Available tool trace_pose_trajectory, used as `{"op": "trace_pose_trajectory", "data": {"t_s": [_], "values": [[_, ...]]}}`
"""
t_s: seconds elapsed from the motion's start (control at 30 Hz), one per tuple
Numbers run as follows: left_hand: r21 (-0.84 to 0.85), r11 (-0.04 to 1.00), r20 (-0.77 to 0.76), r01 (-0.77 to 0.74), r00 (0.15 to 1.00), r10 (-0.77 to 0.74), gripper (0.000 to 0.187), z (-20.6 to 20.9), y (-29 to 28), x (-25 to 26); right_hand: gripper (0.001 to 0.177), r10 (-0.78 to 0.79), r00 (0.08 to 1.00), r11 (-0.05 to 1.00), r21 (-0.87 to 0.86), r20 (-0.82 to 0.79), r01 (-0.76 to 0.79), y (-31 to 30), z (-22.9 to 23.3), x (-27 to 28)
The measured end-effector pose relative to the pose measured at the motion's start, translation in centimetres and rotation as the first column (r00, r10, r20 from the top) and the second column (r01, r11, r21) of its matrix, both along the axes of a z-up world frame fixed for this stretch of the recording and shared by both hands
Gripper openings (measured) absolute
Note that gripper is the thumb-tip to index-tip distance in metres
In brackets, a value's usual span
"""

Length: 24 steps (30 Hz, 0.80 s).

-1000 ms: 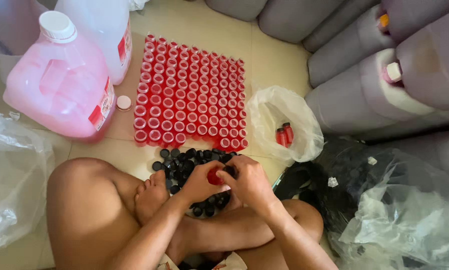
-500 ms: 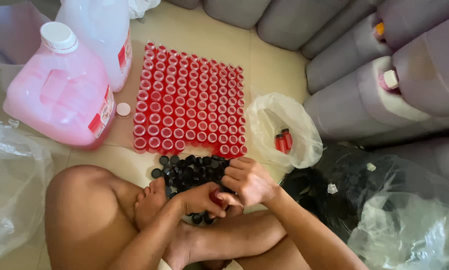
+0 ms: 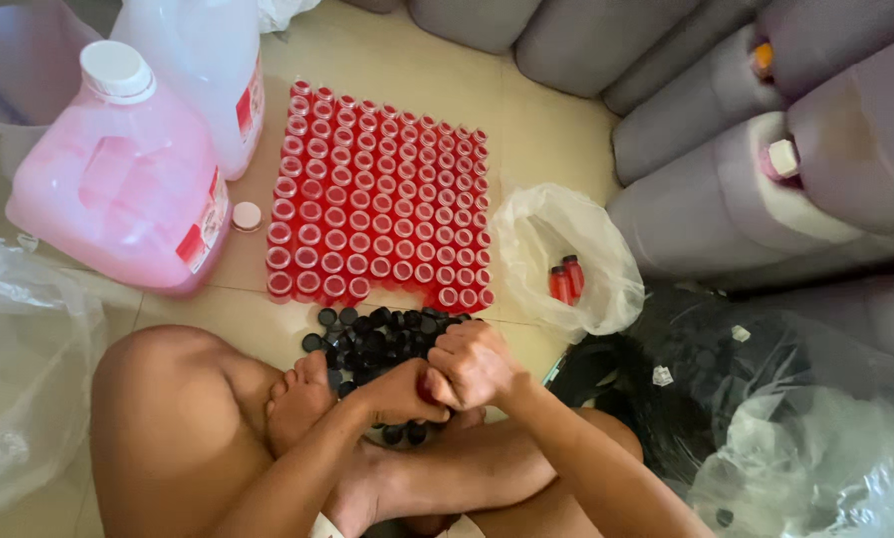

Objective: The person sits on the floor and repeatedly picks up small red bottles and black caps. They screw the caps onto the bottles and place the finished items into a white plastic bag.

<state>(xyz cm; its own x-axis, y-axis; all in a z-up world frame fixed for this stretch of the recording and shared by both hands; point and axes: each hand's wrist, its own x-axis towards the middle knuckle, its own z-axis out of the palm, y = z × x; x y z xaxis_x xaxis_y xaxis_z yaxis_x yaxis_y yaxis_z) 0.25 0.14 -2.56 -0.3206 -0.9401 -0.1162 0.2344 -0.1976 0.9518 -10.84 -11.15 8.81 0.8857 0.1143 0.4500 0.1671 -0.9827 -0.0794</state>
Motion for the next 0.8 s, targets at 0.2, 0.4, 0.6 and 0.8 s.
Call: {"op": "trace_pose_trajectory", "data": {"t_s": [0.2,0.4,0.6,0.8], "values": [[-0.03,0.977,0.048,-0.212,0.976,0.213,0.027,-4.9,-0.7,-1.0,0.037,-0.195,0.981,0.981,0.011,-0.019,0.195,1.1,0.0,0.6],[-0.145,0.9,0.159,-0.41,0.889,0.43,0.023,0.2,0.5,-0.1,0.036,-0.403,0.914,0.915,-0.047,-0.046,0.401,2.4,-1.8,-0.1],[-0.19,0.832,0.263,-0.522,0.789,0.555,0.025,-1.2,0.8,-0.5,0.036,-0.552,0.822,0.833,-0.035,-0.144,0.553,3.4,-2.9,0.2],[-0.211,0.806,0.34,-0.553,0.732,0.591,0.023,-0.8,1.2,-0.8,0.037,-0.681,0.707,0.728,-0.071,-0.19,0.682,4.3,-4.5,-0.2]]}}
